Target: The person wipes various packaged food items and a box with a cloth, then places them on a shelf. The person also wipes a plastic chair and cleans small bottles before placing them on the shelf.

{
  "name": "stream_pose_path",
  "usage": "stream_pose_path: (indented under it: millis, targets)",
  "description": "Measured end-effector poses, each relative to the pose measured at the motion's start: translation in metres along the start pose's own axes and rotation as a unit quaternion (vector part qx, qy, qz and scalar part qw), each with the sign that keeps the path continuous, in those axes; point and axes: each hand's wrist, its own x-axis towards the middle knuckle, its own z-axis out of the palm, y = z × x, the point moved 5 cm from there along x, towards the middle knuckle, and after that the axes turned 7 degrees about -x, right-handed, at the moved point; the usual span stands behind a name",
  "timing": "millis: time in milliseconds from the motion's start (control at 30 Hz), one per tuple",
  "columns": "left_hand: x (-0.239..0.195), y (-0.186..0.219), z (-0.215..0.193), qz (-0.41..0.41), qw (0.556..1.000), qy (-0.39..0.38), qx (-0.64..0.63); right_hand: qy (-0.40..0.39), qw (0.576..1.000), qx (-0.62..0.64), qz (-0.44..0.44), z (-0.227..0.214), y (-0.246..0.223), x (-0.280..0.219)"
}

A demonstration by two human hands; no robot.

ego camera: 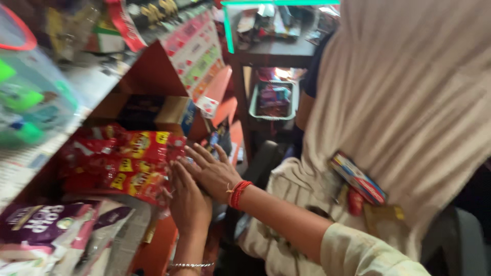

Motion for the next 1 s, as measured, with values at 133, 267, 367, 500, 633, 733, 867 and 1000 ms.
stream_pose_path:
  millis: [133, 267, 367, 500, 633, 733, 867, 1000]
  targets:
    - [-0.022, 0.048, 0.015, 0.061, 0.998, -0.02, -0.017, -0.061, 0.995, -0.047, 0.064, -0.007, 0.029, -0.051]
    - [-0.043, 0.088, 0.043, 0.086, 0.993, -0.078, -0.034, -0.007, 0.989, -0.103, 0.108, -0.01, 0.056, -0.102]
    - [-0.063, 0.116, 0.066, 0.105, 0.988, -0.09, -0.063, 0.009, 0.982, -0.122, 0.144, -0.006, 0.077, -0.142]
    - [-0.088, 0.143, 0.101, 0.133, 0.982, -0.124, -0.055, -0.051, 0.971, -0.13, 0.192, 0.009, 0.102, -0.191]
    - [-0.124, 0.143, 0.133, 0.138, 0.97, -0.178, -0.086, -0.109, 0.958, -0.04, 0.262, 0.042, 0.107, -0.245]
    - [-0.153, 0.127, 0.151, 0.131, 0.952, -0.273, -0.04, -0.195, 0.92, 0.036, 0.339, 0.074, 0.102, -0.281]
    - [-0.181, 0.109, 0.164, 0.098, 0.938, -0.332, -0.006, -0.327, 0.859, 0.059, 0.39, 0.114, 0.1, -0.326]
    - [-0.202, 0.098, 0.169, 0.075, 0.924, -0.374, -0.009, -0.363, 0.84, 0.073, 0.396, 0.144, 0.097, -0.37]
